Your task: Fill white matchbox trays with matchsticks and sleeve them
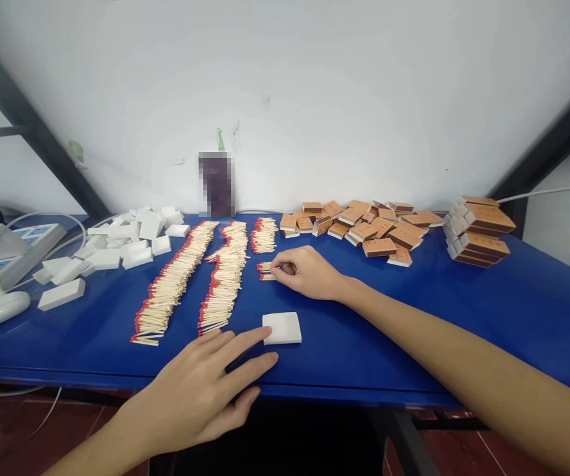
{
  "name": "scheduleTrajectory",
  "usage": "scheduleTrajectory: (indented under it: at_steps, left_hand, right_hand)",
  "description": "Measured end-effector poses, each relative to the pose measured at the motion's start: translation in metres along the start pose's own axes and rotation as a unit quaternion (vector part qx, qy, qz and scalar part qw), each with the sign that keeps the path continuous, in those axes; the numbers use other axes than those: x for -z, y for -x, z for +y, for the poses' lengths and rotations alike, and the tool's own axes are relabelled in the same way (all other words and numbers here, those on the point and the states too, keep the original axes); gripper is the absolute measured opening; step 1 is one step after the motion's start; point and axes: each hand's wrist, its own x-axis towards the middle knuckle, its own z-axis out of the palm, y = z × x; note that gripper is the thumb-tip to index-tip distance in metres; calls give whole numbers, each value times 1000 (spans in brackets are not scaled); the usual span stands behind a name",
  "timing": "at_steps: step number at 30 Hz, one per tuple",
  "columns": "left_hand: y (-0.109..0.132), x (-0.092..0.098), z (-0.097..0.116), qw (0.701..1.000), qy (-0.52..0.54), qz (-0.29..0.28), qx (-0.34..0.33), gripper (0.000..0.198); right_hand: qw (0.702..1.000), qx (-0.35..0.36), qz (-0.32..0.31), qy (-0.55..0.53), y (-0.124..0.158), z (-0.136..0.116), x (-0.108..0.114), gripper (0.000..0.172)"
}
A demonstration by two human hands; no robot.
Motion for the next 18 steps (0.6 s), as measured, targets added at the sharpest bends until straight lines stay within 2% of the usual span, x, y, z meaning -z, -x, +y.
scheduleTrajectory:
  at_steps: [18]
  left_hand:
    - [0,-1,0,1000,9,-4,-1,31]
  right_hand:
    - [999,30,-36,16,1,-2,3,19]
